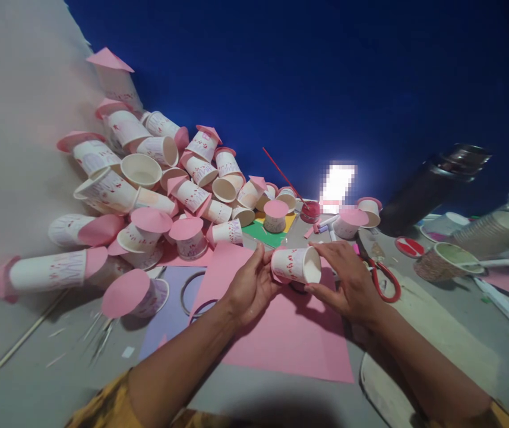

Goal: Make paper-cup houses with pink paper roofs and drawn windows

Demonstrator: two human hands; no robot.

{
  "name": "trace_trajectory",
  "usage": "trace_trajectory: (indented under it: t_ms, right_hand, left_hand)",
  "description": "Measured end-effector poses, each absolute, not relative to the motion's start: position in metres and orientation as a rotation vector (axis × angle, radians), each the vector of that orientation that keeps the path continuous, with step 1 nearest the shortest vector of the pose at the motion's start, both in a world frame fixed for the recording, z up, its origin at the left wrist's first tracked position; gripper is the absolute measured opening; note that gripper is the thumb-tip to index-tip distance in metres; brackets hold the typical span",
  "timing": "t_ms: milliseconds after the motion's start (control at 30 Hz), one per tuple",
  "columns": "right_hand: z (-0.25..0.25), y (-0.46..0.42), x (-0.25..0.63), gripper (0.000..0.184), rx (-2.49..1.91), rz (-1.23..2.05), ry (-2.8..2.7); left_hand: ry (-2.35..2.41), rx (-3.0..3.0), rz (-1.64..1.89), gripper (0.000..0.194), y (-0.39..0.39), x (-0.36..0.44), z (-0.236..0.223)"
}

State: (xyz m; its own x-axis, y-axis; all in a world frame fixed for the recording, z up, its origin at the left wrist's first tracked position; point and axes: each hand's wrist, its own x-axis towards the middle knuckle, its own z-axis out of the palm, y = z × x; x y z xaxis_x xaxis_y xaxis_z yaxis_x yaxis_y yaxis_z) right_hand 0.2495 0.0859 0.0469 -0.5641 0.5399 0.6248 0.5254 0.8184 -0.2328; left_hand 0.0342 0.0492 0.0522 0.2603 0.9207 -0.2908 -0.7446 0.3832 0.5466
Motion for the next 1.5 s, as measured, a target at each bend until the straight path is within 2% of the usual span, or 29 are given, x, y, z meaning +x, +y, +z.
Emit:
trace_trajectory:
  t_ms: [133, 1500]
  right_hand:
    - [0.049, 0.084, 0.249, 0.061, -0.777, -0.039, -2.308]
    - [0.058, 0.075, 0.243, 0.054, -0.909, -0.105, -2.297]
  left_hand:
    - [0.679, 0.317, 1.201, 0.047, 0.048, 0.037, 0.051]
    - [0.736, 0.558, 1.319, 0.041, 0.041, 0.046, 0.038]
